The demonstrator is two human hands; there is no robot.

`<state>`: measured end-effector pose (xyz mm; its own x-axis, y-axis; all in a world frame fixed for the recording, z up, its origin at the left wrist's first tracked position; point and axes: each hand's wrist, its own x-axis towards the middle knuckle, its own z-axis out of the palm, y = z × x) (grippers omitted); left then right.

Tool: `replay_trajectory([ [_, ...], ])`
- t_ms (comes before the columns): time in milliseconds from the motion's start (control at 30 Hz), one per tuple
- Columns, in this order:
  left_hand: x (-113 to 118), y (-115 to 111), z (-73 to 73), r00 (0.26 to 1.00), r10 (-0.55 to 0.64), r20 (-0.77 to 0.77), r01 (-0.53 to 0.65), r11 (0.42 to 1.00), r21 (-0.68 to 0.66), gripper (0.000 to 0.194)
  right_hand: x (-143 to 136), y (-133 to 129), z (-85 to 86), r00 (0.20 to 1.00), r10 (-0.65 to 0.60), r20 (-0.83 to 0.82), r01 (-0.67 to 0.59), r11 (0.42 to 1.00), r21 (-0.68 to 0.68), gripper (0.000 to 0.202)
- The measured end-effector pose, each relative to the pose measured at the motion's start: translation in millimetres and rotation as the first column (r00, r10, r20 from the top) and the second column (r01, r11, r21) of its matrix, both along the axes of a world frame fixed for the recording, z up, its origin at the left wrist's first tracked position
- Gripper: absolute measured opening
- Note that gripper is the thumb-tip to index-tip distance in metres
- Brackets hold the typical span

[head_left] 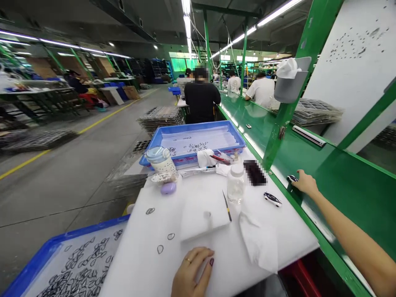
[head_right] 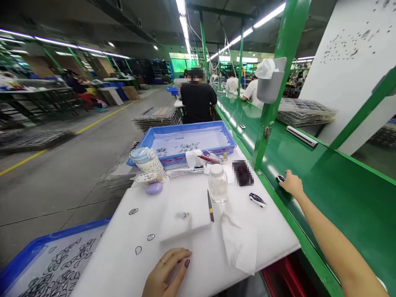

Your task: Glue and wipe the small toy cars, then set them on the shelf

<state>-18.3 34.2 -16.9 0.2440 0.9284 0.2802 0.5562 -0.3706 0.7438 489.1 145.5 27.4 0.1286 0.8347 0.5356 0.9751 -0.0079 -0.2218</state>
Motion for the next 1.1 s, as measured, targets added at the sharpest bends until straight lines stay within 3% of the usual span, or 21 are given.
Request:
replay_trajectory([
  [100,-3,-4,1.7,0.996,-0.05,-0.069,0.052,0.998,0.02,0.022,-55,-47,10.8,0.997,-0.023,-0.067,0.015,0.992,-0.124,0.028],
  [167,-3,-10,-0.9,0.994,-0.048,-0.099,0.054,0.997,0.062,0.028,-120,-75,12.0,0.985,0.116,-0.126,-0.138,0.974,-0.18,0.042],
  [200,-3,-13,-2.6,0.993,-0.043,-0.11,0.052,0.995,0.082,0.038,-156,-88,11.3,0.929,0.307,-0.206,-0.346,0.919,-0.187,0.046],
  [267,-4,-20,-6.2,0.992,-0.031,-0.123,0.043,0.994,0.102,0.06,-226,-106,9.0,0.742,0.595,-0.309,-0.661,0.726,-0.19,0.049],
  [367,-8,-35,-11.3,0.991,-0.021,-0.13,0.04,0.988,0.15,0.066,-293,-111,8.7,0.501,0.812,-0.3,-0.863,0.443,-0.242,0.041],
  [400,-9,-41,-13.0,0.991,-0.01,-0.135,0.035,0.983,0.179,0.062,-303,-107,10.4,0.489,0.813,-0.317,-0.871,0.436,-0.226,0.033],
  [433,-9,-46,-14.9,0.99,0.008,-0.141,0.021,0.979,0.201,0.058,-308,-101,13.1,0.53,0.772,-0.35,-0.847,0.498,-0.184,0.026],
  [500,-8,-56,-18.5,0.989,0.044,-0.14,-0.014,0.977,0.214,0.049,-310,-86,20.5,0.669,0.591,-0.45,-0.692,0.717,-0.088,0.017],
  [533,-6,-58,-19.8,0.991,0.054,-0.126,-0.028,0.979,0.203,0.046,-311,-78,24.5,0.715,0.502,-0.486,-0.609,0.789,-0.08,0.023],
  [567,-4,-60,-20.5,0.993,0.046,-0.108,-0.026,0.982,0.185,0.044,-312,-70,28.2,0.739,0.453,-0.498,-0.57,0.815,-0.105,0.033],
  [633,0,-57,-19.4,0.996,-0.024,-0.087,0.036,0.99,0.138,0.043,-318,-57,33.0,0.744,0.469,-0.476,-0.616,0.757,-0.216,0.041],
  [700,2,-51,-16.1,0.989,-0.096,-0.11,0.108,0.989,0.105,0.045,-326,-46,35.0,0.732,0.505,-0.457,-0.663,0.681,-0.31,0.024],
  [733,3,-47,-14.2,0.985,-0.113,-0.13,0.127,0.987,0.104,0.046,-329,-42,35.6,0.732,0.505,-0.457,-0.667,0.67,-0.327,0.014],
  [800,6,-41,-10.9,0.983,-0.095,-0.159,0.117,0.984,0.134,0.046,-331,-39,37.6,0.727,0.493,-0.477,-0.67,0.661,-0.339,0.015],
  [867,9,-37,-8.8,0.984,-0.053,-0.168,0.084,0.979,0.184,0.044,-327,-43,41.0,0.645,0.505,-0.574,-0.735,0.615,-0.286,0.022],
  [900,11,-36,-8.0,0.985,-0.04,-0.169,0.074,0.976,0.203,0.042,-324,-47,42.6,0.565,0.514,-0.646,-0.777,0.594,-0.208,0.022],
  [967,14,-35,-6.0,0.984,-0.029,-0.173,0.069,0.972,0.226,0.038,-319,-61,43.8,0.33,0.52,-0.788,-0.816,0.577,0.04,0.016],
  [1033,17,-33,-2.9,0.985,-0.025,-0.171,0.067,0.967,0.247,0.036,-317,-76,39.8,0.117,0.499,-0.859,-0.766,0.596,0.241,0.008],
  [1100,18,-31,0.8,0.987,-0.028,-0.157,0.069,0.964,0.259,0.038,-318,-89,30.0,-0.003,0.427,-0.904,-0.713,0.633,0.301,0.008],
])
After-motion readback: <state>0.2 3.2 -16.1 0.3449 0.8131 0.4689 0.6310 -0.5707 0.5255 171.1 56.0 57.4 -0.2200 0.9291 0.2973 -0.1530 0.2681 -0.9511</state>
